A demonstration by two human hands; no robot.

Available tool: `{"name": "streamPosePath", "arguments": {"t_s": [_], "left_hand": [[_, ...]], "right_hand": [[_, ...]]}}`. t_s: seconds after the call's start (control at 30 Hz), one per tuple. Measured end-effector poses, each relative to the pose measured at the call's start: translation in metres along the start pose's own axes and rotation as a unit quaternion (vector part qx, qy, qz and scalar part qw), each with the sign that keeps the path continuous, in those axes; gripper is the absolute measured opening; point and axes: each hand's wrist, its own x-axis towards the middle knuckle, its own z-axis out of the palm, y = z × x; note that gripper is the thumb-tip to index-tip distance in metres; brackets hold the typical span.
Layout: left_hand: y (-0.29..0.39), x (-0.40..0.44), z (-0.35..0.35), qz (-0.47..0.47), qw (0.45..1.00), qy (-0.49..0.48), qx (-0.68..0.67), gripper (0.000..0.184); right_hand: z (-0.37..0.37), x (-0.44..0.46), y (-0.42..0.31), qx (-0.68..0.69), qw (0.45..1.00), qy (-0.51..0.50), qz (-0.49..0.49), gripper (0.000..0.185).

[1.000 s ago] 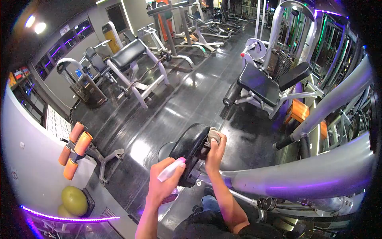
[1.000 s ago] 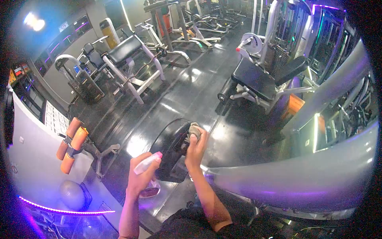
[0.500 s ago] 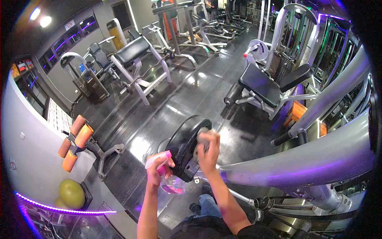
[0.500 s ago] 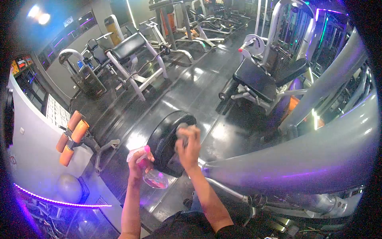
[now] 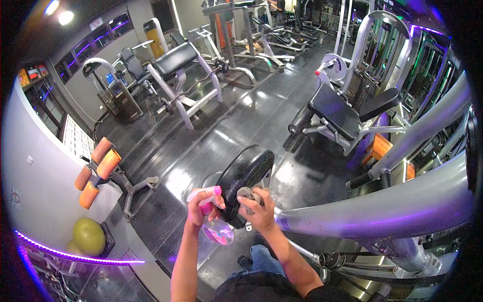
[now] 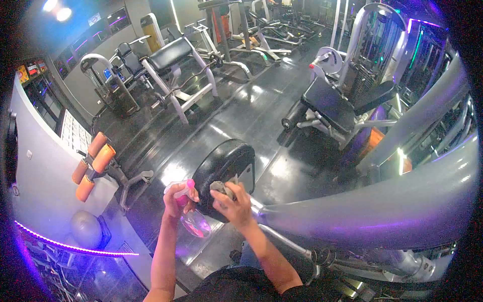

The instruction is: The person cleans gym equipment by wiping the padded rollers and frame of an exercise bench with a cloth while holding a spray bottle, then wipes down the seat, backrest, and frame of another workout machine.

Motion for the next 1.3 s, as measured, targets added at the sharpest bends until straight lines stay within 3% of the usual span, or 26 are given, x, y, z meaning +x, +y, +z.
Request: {"name": "streamPosePath", "arguments": {"t_s": [0.03,0.1,0.3,0.5,0.6,0.73,0.77,0.87,0.9,0.97,1.0,1.07,1.3], "left_hand": [[-0.001,0.000,-0.001,-0.008,1.000,0.004,-0.006,0.039],[-0.004,-0.002,-0.003,-0.020,1.000,0.011,-0.011,0.038],[-0.004,0.000,-0.005,-0.021,1.000,0.006,-0.017,0.039],[-0.004,-0.002,-0.005,-0.003,1.000,-0.004,-0.006,0.040],[-0.001,-0.003,-0.005,-0.006,1.000,-0.015,-0.016,0.040],[-0.002,-0.005,-0.003,0.012,1.000,-0.007,-0.006,0.039],[-0.002,-0.006,-0.003,0.019,1.000,-0.009,-0.002,0.039],[-0.002,-0.005,-0.002,0.026,1.000,-0.010,0.003,0.039],[-0.002,-0.006,-0.001,0.029,1.000,-0.009,0.003,0.038],[-0.001,-0.005,0.000,0.027,1.000,-0.010,0.006,0.038],[0.000,-0.005,-0.001,0.027,1.000,-0.009,0.008,0.038],[-0.003,-0.003,-0.004,0.027,1.000,-0.011,0.005,0.040],[0.002,-0.003,-0.001,0.024,0.999,-0.030,-0.016,0.039]], "right_hand": [[-0.005,0.013,0.004,-0.008,0.999,-0.017,-0.037,0.041],[-0.007,0.039,0.006,-0.035,0.994,0.051,0.092,0.033],[0.008,0.042,-0.006,-0.021,0.981,0.109,0.157,0.037],[0.025,-0.032,-0.026,-0.021,0.996,0.039,0.082,0.045],[0.019,-0.039,-0.014,-0.015,0.998,0.008,-0.068,0.042],[0.013,-0.030,0.020,-0.007,0.989,-0.032,-0.147,0.038],[0.016,-0.020,0.031,0.018,0.988,0.008,-0.150,0.031],[0.022,0.003,0.040,-0.055,0.989,0.120,0.071,0.032],[0.026,0.011,0.046,-0.056,0.989,0.119,0.072,0.032],[0.034,0.023,0.057,0.022,0.954,0.218,0.206,0.032],[0.036,0.028,0.053,0.022,0.953,0.219,0.208,0.032],[0.036,0.039,0.035,0.085,0.898,0.247,0.355,0.026],[0.046,-0.027,-0.044,0.052,0.932,0.143,0.328,0.024]]}}
